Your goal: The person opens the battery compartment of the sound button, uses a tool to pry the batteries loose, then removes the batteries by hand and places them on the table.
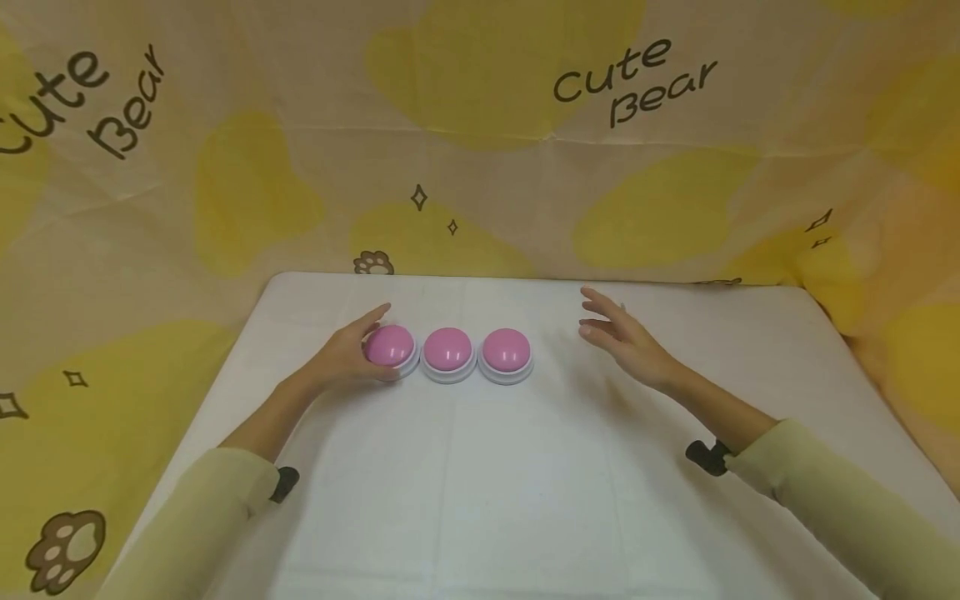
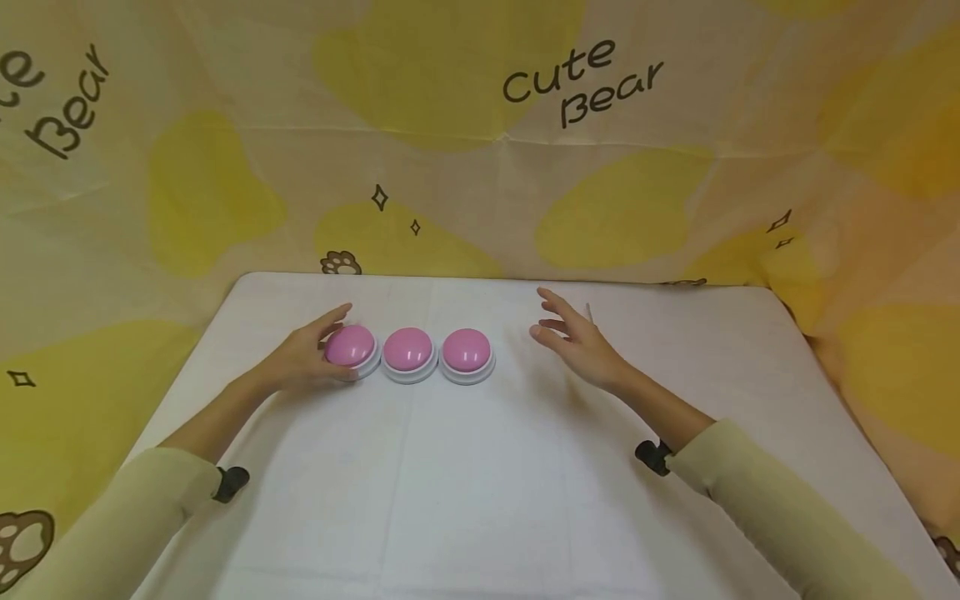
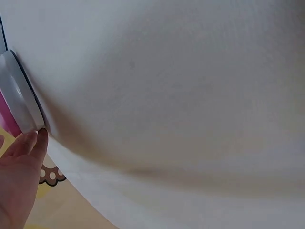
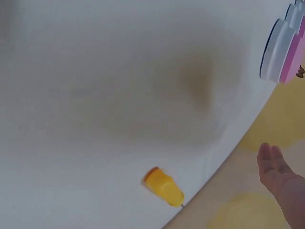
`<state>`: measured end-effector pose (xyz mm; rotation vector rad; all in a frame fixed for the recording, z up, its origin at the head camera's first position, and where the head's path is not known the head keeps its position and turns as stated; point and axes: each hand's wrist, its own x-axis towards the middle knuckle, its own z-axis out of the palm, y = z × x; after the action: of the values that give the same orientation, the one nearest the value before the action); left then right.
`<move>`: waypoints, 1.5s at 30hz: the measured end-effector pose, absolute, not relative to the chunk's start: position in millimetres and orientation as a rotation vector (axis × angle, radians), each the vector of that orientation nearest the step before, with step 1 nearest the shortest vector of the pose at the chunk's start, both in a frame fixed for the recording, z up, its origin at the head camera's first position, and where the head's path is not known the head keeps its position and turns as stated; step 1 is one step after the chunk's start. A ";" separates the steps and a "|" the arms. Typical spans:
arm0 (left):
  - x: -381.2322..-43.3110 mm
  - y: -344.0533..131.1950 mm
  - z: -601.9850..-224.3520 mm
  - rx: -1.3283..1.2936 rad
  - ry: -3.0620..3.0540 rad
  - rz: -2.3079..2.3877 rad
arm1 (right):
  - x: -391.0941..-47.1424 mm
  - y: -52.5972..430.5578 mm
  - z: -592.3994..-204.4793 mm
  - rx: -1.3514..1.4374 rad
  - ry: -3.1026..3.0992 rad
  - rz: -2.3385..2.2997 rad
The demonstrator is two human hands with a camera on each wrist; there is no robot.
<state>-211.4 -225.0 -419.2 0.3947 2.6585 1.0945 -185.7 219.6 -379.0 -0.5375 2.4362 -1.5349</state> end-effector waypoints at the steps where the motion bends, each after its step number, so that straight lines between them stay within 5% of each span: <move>1: -211.3 -224.7 -419.7 0.395 2.655 1.100 | -185.4 217.8 -379.7 -0.531 2.422 -1.547; 23: -208.8 -223.8 -425.6 0.396 2.630 1.202 | -179.7 200.4 -390.0 -0.459 2.224 -1.685; 45: -203.6 -185.9 -376.6 0.397 2.482 1.576 | -173.5 182.8 -388.6 -0.473 1.977 -1.868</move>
<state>-203.6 -185.9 -376.6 0.3973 2.4819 1.5760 -173.5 182.8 -388.6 -0.4726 1.9772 -1.8675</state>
